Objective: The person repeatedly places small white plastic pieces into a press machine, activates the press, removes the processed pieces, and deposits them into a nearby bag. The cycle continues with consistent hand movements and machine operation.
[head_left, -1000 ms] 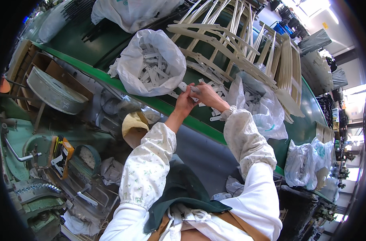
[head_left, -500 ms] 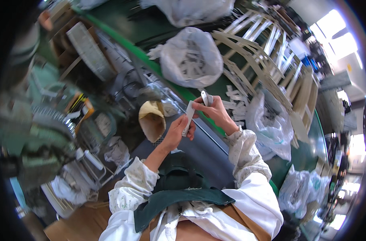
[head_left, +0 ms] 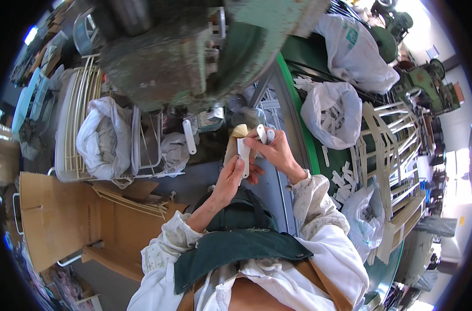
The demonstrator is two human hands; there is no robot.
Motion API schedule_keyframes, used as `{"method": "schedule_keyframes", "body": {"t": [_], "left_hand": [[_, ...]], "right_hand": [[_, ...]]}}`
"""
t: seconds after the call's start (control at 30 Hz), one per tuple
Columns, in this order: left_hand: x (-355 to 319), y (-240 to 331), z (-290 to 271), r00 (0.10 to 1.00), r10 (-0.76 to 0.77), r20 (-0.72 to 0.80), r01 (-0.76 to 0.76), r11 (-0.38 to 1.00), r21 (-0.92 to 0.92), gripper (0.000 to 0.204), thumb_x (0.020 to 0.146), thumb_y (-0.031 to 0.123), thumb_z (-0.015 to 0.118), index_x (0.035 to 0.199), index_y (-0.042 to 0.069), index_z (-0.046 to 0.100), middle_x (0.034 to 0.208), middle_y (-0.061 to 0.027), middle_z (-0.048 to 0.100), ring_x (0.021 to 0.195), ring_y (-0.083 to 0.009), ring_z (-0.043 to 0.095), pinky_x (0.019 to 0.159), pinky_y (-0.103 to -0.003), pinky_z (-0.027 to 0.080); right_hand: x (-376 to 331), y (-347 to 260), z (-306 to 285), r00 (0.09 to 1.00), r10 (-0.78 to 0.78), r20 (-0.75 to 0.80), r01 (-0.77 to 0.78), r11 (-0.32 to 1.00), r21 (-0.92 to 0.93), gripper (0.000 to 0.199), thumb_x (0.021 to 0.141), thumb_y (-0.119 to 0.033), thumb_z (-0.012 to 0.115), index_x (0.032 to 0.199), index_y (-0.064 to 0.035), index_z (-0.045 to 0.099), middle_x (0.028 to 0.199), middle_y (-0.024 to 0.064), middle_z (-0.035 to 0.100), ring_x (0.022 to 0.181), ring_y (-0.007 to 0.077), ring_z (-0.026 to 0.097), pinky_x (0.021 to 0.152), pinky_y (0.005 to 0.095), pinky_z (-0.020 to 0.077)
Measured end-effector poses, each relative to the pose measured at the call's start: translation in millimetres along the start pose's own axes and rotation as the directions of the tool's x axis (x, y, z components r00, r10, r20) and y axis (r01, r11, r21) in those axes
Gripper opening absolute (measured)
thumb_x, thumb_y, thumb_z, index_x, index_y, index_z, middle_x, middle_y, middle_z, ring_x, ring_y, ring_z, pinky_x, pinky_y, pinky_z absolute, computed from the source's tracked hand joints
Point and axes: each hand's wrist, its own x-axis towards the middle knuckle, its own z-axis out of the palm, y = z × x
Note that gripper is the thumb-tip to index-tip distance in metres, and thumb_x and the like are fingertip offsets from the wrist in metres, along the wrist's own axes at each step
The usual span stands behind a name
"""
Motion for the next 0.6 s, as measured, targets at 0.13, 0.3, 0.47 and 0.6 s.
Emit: {"method": "schedule_keyframes", "body": {"t": [0.13, 0.3, 0.47, 0.6], "left_hand": [[-16.0, 18.1, -12.3, 0.998, 0.015, -0.068, -0.010, 0.997, 0.071, 0.040, 0.101, 0.036, 0.038, 0.112, 0.000, 0.048, 0.097, -0.0141, 0.064, 0.083, -0.0197, 0.064, 0.076, -0.031, 0.052], [-21.8, 29.2, -13.9, 0.980, 0.073, -0.186, -0.108, 0.977, -0.186, 0.036, 0.101, 0.033, 0.038, 0.113, 0.000, 0.046, 0.103, -0.0166, 0.064, 0.094, -0.0270, 0.065, 0.082, -0.037, 0.053], [-38.5, 31.2, -26.0, 0.942, 0.142, -0.305, -0.166, 0.985, -0.055, 0.031, 0.095, 0.024, 0.054, 0.113, -0.001, 0.049, 0.099, -0.0174, 0.065, 0.069, -0.0209, 0.066, 0.059, -0.029, 0.051], [-52.1, 49.1, -36.0, 0.817, 0.186, -0.546, -0.145, 0.982, 0.117, 0.020, 0.091, 0.018, 0.061, 0.097, -0.001, 0.061, 0.076, -0.0101, 0.067, 0.050, -0.0100, 0.055, 0.044, -0.020, 0.038]], "right_hand": [[7.7, -20.3, 42.2, 0.996, -0.033, -0.077, 0.037, 0.998, 0.054, 0.013, 0.083, -0.011, 0.069, 0.087, 0.0010, 0.066, 0.070, -0.0010, 0.059, 0.054, 0.0031, 0.045, 0.048, 0.0190, 0.0319], [8.8, -19.8, 57.7, 0.992, 0.076, -0.099, -0.031, 0.920, 0.390, 0.012, 0.087, -0.012, 0.065, 0.089, -0.0001, 0.064, 0.060, -0.0057, 0.045, 0.049, 0.0008, 0.033, 0.043, 0.0199, 0.0216], [6.0, -18.2, 81.1, 0.973, 0.088, -0.215, -0.015, 0.947, 0.321, 0.016, 0.087, -0.014, 0.067, 0.092, 0.0005, 0.065, 0.059, -0.0064, 0.047, 0.048, 0.0009, 0.036, 0.043, 0.0191, 0.0243], [6.1, -11.4, 106.4, 0.966, 0.075, -0.248, -0.004, 0.961, 0.276, 0.019, 0.085, -0.016, 0.070, 0.094, 0.0003, 0.067, 0.067, -0.0036, 0.058, 0.051, 0.0011, 0.042, 0.045, 0.0184, 0.0305]]}}
